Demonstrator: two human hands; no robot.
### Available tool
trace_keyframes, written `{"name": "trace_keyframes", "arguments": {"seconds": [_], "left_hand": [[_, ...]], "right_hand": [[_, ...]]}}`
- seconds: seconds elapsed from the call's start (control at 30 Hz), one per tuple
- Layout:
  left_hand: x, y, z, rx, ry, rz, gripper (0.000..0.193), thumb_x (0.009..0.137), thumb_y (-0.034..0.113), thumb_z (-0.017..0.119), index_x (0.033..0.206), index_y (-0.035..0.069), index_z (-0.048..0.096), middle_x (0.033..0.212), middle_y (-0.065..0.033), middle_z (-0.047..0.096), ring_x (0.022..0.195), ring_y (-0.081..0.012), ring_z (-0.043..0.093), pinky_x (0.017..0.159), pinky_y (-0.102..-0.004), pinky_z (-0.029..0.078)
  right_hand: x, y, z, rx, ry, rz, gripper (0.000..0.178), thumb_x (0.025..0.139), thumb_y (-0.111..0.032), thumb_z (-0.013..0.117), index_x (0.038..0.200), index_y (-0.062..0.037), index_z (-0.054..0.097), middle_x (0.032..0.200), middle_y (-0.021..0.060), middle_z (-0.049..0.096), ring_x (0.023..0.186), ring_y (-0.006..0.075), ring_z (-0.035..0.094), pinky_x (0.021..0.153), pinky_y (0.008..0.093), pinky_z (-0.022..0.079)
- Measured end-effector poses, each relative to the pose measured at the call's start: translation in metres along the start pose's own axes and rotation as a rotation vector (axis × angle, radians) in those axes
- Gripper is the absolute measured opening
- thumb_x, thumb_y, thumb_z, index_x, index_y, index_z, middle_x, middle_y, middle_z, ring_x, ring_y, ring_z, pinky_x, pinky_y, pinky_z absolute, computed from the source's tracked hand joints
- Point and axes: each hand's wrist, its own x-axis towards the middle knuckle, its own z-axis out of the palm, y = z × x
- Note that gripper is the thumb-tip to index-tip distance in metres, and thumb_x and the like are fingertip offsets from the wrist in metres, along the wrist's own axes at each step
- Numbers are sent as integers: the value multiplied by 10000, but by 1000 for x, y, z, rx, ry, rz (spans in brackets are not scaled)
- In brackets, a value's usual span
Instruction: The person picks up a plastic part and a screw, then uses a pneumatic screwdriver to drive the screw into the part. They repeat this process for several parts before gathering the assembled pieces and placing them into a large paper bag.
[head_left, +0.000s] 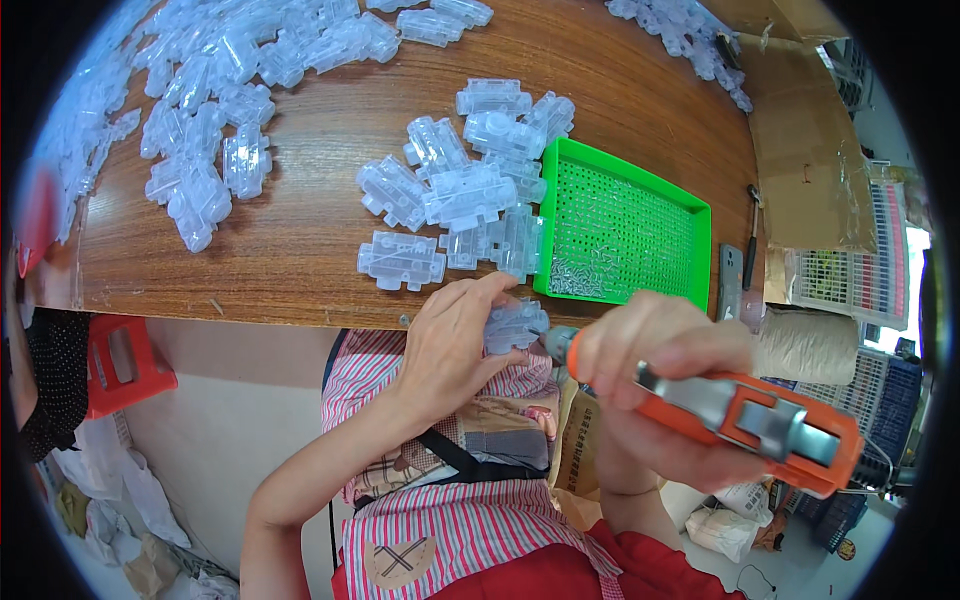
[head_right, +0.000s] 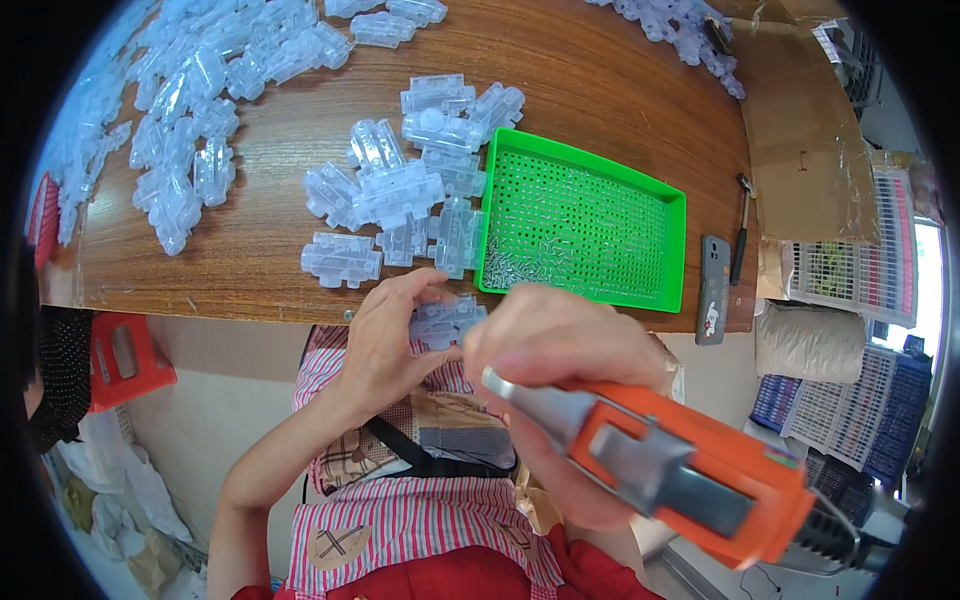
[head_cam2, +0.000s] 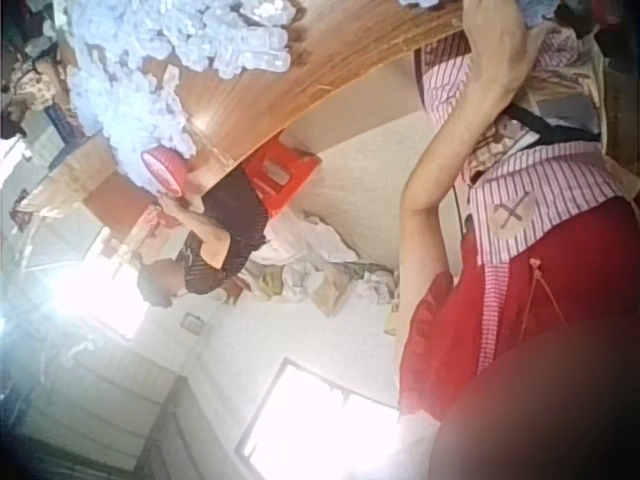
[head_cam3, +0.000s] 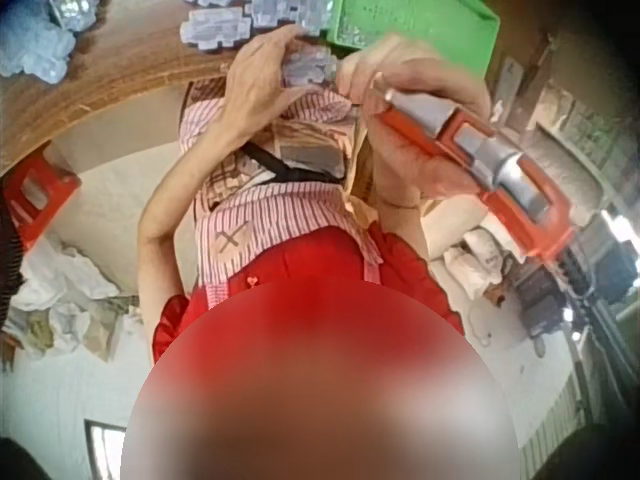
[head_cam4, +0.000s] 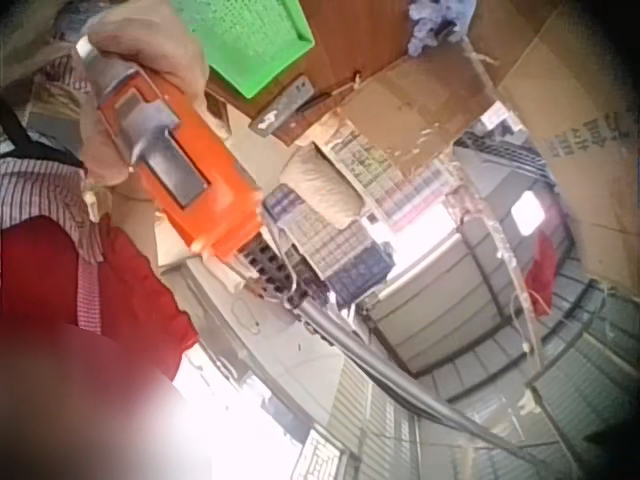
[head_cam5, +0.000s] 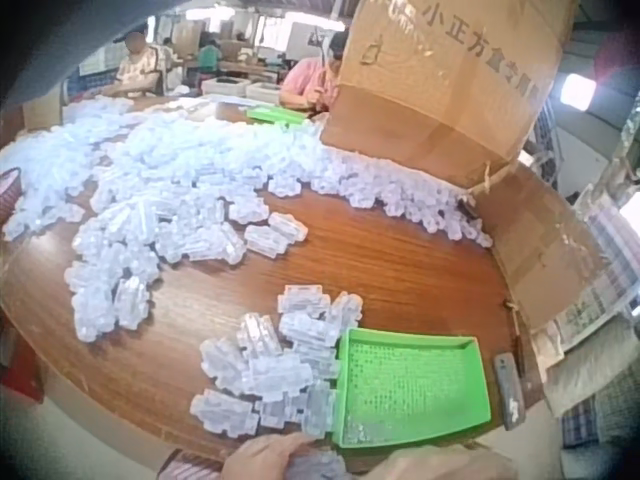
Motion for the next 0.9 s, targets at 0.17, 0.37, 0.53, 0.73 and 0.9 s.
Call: {"name": "trace_keyframes", "arguments": {"seconds": [0.17, 0.37, 0.53, 0.73, 0.9], "left_hand": [[1, 0, 2, -4, 21, 34, 783, 581, 124, 852, 1256, 34, 466, 1011, -91, 644, 978, -300, 600, 834, -389, 476], [-1, -4, 4, -25, 27, 34, 771, 590, 121, 845, 1256, 30, 469, 1011, -98, 643, 967, -305, 601, 839, -398, 478], [3, -2, 0, -57, 21, 22, 797, 591, 122, 841, 1288, 31, 465, 1011, -104, 640, 974, -308, 598, 840, -403, 478], [4, 0, -2, -85, -13, 9, 788, 604, 128, 823, 1306, 48, 472, 1011, -132, 611, 963, -330, 580, 837, -416, 472], [1, 2, -3, 6, -17, 87, 658, 609, 131, 799, 1202, 46, 528, 1010, -120, 599, 983, -314, 564, 823, -410, 471]], "right_hand": [[-10, 13, -3, 0, -21, 58, 777, 818, -735, 547, 1051, 6, 531, 746, 74, 566, 648, 187, 546, 539, 325, 486], [-13, 29, -4, -2, -10, 71, 757, 821, -715, 566, 1037, 10, 538, 748, 81, 559, 656, 192, 544, 544, 322, 481], [-13, 26, 7, -103, -24, 140, 695, 822, -661, 621, 1006, 4, 542, 736, 81, 548, 659, 197, 537, 574, 331, 478], [-14, 27, 13, -141, -25, 163, 673, 800, -623, 678, 989, 12, 560, 712, 83, 544, 630, 198, 532, 568, 331, 462], [-7, 35, 5, -113, -19, 163, 642, 859, -604, 618, 1013, 14, 541, 699, 86, 542, 590, 173, 513, 482, 302, 445]]}}
